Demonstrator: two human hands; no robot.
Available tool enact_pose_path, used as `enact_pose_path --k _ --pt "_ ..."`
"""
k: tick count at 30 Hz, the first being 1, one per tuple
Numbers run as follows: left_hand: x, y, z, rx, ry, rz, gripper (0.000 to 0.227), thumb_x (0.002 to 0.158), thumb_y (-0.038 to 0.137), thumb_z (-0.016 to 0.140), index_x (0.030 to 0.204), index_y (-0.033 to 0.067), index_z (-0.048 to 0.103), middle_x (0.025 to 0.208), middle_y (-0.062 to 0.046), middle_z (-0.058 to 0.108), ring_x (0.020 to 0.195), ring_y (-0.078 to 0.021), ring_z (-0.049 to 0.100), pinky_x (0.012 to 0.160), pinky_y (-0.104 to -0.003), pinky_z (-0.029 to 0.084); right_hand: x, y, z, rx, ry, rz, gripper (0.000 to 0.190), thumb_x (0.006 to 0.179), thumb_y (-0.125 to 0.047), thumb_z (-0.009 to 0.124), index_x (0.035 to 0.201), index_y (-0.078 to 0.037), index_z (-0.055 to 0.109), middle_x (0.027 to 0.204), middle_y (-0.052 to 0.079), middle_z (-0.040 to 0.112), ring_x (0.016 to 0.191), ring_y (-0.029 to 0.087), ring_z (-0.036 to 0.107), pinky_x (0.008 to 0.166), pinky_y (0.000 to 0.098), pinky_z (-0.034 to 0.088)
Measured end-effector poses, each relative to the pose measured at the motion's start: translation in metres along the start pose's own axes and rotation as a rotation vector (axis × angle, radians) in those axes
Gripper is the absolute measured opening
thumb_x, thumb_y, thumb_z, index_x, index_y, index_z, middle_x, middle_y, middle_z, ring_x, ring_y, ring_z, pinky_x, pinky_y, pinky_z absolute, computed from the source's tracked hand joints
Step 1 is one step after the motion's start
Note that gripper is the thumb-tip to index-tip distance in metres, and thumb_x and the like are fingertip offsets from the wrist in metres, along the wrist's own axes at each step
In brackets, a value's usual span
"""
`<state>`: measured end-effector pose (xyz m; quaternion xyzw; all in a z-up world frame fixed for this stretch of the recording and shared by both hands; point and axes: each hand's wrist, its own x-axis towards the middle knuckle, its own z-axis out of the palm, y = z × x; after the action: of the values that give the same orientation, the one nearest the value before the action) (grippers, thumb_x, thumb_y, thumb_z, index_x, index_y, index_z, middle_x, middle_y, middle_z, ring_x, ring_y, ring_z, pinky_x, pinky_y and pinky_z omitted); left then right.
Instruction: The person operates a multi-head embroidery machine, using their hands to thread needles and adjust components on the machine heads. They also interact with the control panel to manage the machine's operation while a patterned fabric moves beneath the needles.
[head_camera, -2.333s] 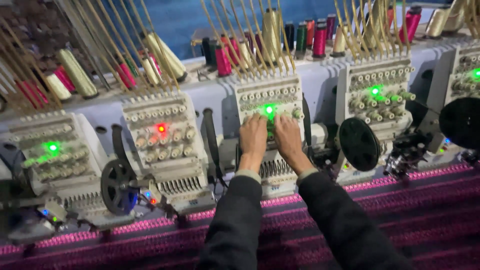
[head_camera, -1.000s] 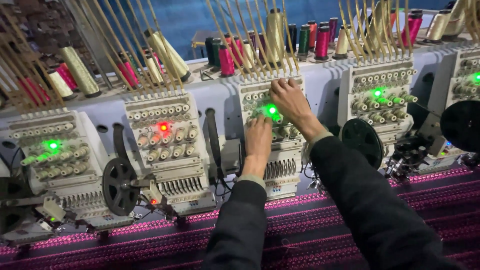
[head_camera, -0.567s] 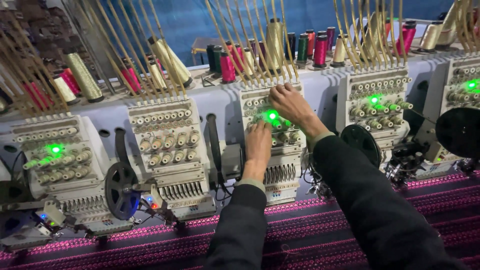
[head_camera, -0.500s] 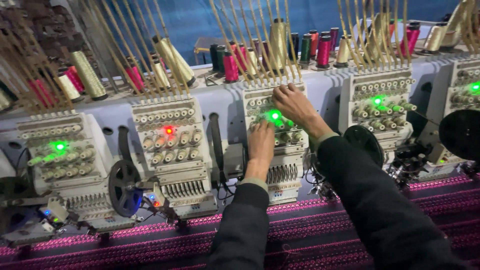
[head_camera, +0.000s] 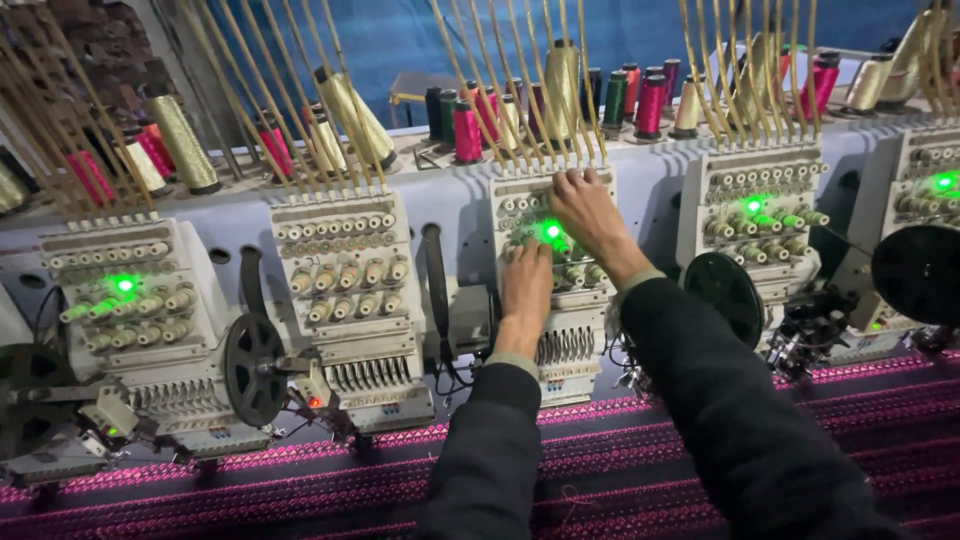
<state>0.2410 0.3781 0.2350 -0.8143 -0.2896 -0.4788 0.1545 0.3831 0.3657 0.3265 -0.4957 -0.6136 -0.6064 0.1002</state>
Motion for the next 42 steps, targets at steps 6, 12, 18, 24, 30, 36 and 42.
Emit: enact_pose_path --k 6,12,18,24,30,36,42 --pt "-0.003 0.000 0.030 0.071 -0.101 0.014 0.018 0.088 0.003 0.058 0.100 0.0058 0.071 0.104 -0.013 0.066 0.092 -0.0306 0.066 0.071 -0.041 0.059 -0.003 -0.015 0.007 -0.039 -0.240 0.124 0.026 0.079 -0.002 0.071 0.103 -0.011 0.073 0.105 0.009 0.063 0.092 0.028 0.069 0.078 0.0402 0.053" --pt "-0.031 0.021 -0.029 0.017 -0.442 -0.077 0.024 0.090 0.000 0.055 0.098 0.0008 0.078 0.117 -0.014 0.069 0.100 -0.0324 0.071 0.075 -0.043 0.062 -0.013 -0.028 -0.025 0.233 -0.399 0.287 0.027 0.080 0.001 0.067 0.104 -0.007 0.079 0.118 0.015 0.064 0.086 0.035 0.076 0.067 0.0455 0.062" --pt "-0.096 0.005 -0.091 -0.139 -0.066 0.064 0.053 0.077 0.008 0.075 0.127 -0.0043 0.062 0.144 -0.024 0.054 0.139 -0.0400 0.050 0.102 -0.047 0.052 -0.047 -0.072 -0.062 0.176 -0.453 0.398 0.034 0.089 -0.017 0.068 0.120 -0.008 0.075 0.127 0.012 0.058 0.110 0.035 0.068 0.091 0.0469 0.050" --pt "-0.124 -0.042 -0.187 0.090 -0.058 -0.054 0.050 0.096 0.022 0.064 0.136 -0.0066 0.053 0.139 -0.024 0.055 0.132 -0.0366 0.052 0.108 -0.040 0.043 -0.007 -0.143 -0.112 0.392 -0.280 0.523 0.031 0.087 -0.022 0.072 0.117 -0.014 0.072 0.107 0.008 0.060 0.099 0.033 0.069 0.087 0.0471 0.048" --pt "-0.172 -0.070 -0.268 -0.023 -0.149 -0.095 0.054 0.073 0.004 0.077 0.125 -0.0040 0.063 0.132 -0.026 0.059 0.127 -0.0401 0.056 0.100 -0.045 0.049 0.041 -0.230 -0.115 0.433 -0.209 0.345 0.020 0.082 -0.031 0.073 0.099 -0.019 0.072 0.100 0.001 0.062 0.098 0.026 0.067 0.081 0.0429 0.049" --pt "-0.225 -0.152 -0.301 -0.057 -0.154 -0.029 0.022 0.074 0.002 0.070 0.095 0.0028 0.066 0.093 -0.014 0.060 0.091 -0.0353 0.059 0.078 -0.044 0.051 0.073 -0.307 -0.082 0.483 -0.547 0.400 0.039 0.090 -0.028 0.069 0.127 -0.018 0.067 0.110 0.005 0.068 0.110 0.027 0.065 0.092 0.0469 0.046" --pt "-0.262 -0.223 -0.327 -0.054 -0.424 0.010 0.029 0.076 -0.008 0.065 0.103 0.0028 0.066 0.123 -0.019 0.057 0.105 -0.0379 0.052 0.088 -0.049 0.047 0.078 -0.333 -0.067 0.297 -0.429 0.529 0.027 0.082 0.000 0.053 0.104 -0.010 0.064 0.095 0.009 0.068 0.088 0.030 0.069 0.076 0.0431 0.052"
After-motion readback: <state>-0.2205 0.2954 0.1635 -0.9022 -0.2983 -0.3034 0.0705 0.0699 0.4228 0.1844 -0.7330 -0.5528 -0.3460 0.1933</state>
